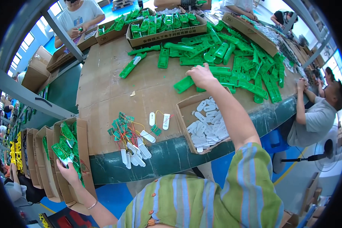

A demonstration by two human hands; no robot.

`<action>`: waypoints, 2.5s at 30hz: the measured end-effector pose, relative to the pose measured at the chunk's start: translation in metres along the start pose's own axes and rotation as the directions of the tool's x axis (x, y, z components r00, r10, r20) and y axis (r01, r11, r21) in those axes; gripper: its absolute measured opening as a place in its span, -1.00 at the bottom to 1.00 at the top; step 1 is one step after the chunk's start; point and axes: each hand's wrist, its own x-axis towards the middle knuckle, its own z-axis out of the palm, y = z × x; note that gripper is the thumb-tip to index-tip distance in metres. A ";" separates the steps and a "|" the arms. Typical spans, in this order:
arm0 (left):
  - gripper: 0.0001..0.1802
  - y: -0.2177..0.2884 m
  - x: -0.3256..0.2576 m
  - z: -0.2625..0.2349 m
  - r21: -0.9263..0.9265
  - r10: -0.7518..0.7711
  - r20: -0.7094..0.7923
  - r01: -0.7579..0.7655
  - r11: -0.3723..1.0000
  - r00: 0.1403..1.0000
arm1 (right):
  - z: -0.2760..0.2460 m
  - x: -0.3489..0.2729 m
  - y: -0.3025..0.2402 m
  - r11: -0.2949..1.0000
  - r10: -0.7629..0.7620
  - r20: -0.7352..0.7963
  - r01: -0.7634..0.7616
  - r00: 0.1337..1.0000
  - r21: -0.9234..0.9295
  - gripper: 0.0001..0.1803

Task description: Assembling electronic internal parts into green plastic lighting housings on a factory production line.

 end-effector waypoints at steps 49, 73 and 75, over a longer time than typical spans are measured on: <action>-0.36 0.101 -0.133 0.052 -0.639 0.174 0.725 0.557 0.530 0.666 | -0.059 -0.093 -0.165 0.123 -0.015 -0.271 0.271 0.962 0.955 -0.84; -0.56 0.117 -0.126 0.093 -0.515 0.232 0.857 0.771 0.375 0.460 | -0.034 -0.041 -0.122 0.703 -0.311 -0.156 0.337 0.938 0.626 -0.85; -0.58 0.117 -0.118 0.084 -0.538 0.232 0.826 0.841 0.053 0.513 | -0.064 -0.051 -0.124 0.099 -0.240 0.023 0.001 0.970 0.995 -0.86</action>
